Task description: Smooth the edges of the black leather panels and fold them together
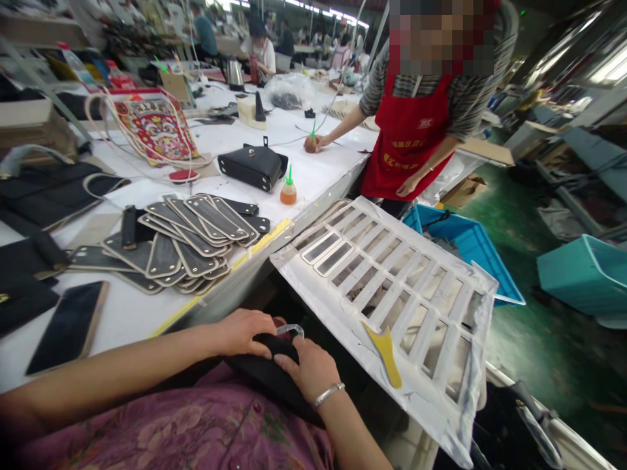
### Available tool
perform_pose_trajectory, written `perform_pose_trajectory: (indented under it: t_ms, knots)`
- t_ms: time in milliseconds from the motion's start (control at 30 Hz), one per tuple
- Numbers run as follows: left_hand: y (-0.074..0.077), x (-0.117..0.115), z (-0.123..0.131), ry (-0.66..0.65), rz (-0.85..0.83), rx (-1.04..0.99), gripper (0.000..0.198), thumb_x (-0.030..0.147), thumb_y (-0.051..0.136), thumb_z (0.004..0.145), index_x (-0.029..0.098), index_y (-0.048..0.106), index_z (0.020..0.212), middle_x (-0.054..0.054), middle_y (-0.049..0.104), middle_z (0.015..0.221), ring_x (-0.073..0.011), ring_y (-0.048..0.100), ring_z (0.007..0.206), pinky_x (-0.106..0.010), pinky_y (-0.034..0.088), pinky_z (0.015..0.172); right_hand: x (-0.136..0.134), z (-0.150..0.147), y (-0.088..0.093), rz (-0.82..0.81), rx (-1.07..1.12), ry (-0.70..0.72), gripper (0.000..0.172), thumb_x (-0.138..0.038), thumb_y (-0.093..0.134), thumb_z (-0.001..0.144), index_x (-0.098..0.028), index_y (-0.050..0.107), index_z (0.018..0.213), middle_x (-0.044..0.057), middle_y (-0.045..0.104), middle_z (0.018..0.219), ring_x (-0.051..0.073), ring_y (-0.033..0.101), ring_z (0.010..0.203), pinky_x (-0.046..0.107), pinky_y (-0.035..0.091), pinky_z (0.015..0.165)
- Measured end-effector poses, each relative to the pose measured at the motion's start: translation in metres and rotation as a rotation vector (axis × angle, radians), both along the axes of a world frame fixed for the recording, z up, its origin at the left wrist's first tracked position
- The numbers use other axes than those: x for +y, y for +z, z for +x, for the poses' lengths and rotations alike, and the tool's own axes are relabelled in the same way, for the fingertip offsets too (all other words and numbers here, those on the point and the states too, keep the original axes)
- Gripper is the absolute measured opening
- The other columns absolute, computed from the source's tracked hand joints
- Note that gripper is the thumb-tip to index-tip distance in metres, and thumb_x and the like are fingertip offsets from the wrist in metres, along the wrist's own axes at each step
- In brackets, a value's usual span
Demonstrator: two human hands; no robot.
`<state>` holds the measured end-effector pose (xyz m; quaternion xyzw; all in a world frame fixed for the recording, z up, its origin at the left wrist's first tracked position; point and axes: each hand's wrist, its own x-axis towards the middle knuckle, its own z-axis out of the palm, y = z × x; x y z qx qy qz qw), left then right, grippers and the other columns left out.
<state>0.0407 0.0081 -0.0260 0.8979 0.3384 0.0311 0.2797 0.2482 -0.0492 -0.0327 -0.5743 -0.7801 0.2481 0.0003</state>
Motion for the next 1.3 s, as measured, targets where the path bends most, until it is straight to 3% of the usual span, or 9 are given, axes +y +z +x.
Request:
perform_pose_trajectory:
  t_ms: [233, 467, 667, 800, 1000, 1100, 1200, 1300]
  knots:
    - [-0.003, 0.011, -0.015, 0.033, -0.286, -0.175, 0.026, 0.032, 0.060, 0.077, 0.023, 0.065, 0.101, 0.001, 0.067, 0.096, -0.0141, 0.060, 0.088, -0.020, 0.043, 0.077, 0.004, -0.006, 0.005, 0.004, -0.019, -0.029, 0.037, -0.051, 0.031, 0.089, -0.022, 0.052, 0.080, 0.002, 0.061, 0.078, 0.017, 0.060, 0.072, 0.026, 0.037, 0.060]
    - [-0.014, 0.012, -0.020, 0.096, -0.351, -0.325, 0.025, 0.030, 0.057, 0.078, 0.020, 0.068, 0.098, -0.002, 0.068, 0.094, -0.0149, 0.060, 0.088, -0.020, 0.042, 0.078, 0.000, -0.022, 0.004, 0.011, -0.155, -0.062, 0.040, -0.049, 0.022, 0.091, -0.022, 0.051, 0.082, 0.003, 0.063, 0.078, 0.020, 0.062, 0.074, 0.027, 0.035, 0.057]
    - [-0.015, 0.019, -0.056, 0.176, -0.712, -0.368, 0.040, 0.033, 0.061, 0.074, 0.020, 0.060, 0.112, 0.001, 0.066, 0.097, -0.0150, 0.060, 0.083, -0.019, 0.044, 0.070, 0.007, -0.028, 0.003, -0.063, -0.142, -0.075, 0.047, -0.056, 0.019, 0.088, -0.025, 0.053, 0.095, 0.004, 0.064, 0.089, 0.023, 0.062, 0.083, 0.030, 0.039, 0.062]
    - [-0.017, 0.018, -0.071, 0.209, -0.700, -0.371, 0.049, 0.035, 0.066, 0.069, 0.021, 0.057, 0.115, 0.001, 0.065, 0.095, -0.0159, 0.059, 0.084, -0.021, 0.043, 0.073, 0.025, -0.043, 0.002, -0.146, -0.105, -0.037, 0.054, -0.062, 0.019, 0.085, -0.024, 0.056, 0.096, 0.006, 0.065, 0.090, 0.024, 0.062, 0.083, 0.032, 0.041, 0.066]
    - [-0.022, 0.014, -0.069, 0.233, -0.604, -0.396, 0.046, 0.031, 0.062, 0.071, 0.020, 0.056, 0.116, -0.001, 0.064, 0.097, -0.0167, 0.057, 0.086, -0.023, 0.043, 0.075, 0.050, -0.079, 0.002, -0.153, -0.065, 0.071, 0.057, -0.061, 0.018, 0.086, -0.022, 0.059, 0.096, 0.008, 0.065, 0.086, 0.024, 0.062, 0.081, 0.032, 0.041, 0.065]
    - [-0.019, 0.003, -0.064, 0.259, -0.528, -0.390, 0.045, 0.030, 0.061, 0.072, 0.020, 0.055, 0.115, -0.001, 0.062, 0.100, -0.0172, 0.056, 0.089, -0.023, 0.042, 0.078, 0.043, -0.059, 0.006, -0.121, -0.116, 0.088, 0.060, -0.065, 0.021, 0.083, -0.022, 0.060, 0.098, 0.009, 0.065, 0.087, 0.026, 0.061, 0.082, 0.035, 0.042, 0.069]
    - [-0.014, -0.007, -0.061, 0.308, -0.465, -0.360, 0.044, 0.029, 0.057, 0.074, 0.020, 0.053, 0.117, -0.002, 0.059, 0.107, -0.0186, 0.054, 0.096, -0.025, 0.041, 0.082, 0.020, -0.011, 0.011, -0.069, -0.211, 0.043, 0.067, -0.071, 0.027, 0.077, -0.020, 0.059, 0.105, 0.011, 0.063, 0.097, 0.029, 0.058, 0.092, 0.041, 0.040, 0.080]
    - [-0.010, -0.008, -0.062, 0.283, -0.502, -0.300, 0.048, 0.030, 0.057, 0.073, 0.018, 0.051, 0.119, -0.003, 0.059, 0.108, -0.0200, 0.054, 0.096, -0.026, 0.041, 0.083, -0.006, 0.030, 0.014, -0.103, -0.262, -0.050, 0.075, -0.073, 0.036, 0.073, -0.016, 0.049, 0.121, 0.013, 0.057, 0.114, 0.031, 0.052, 0.104, 0.043, 0.037, 0.088]
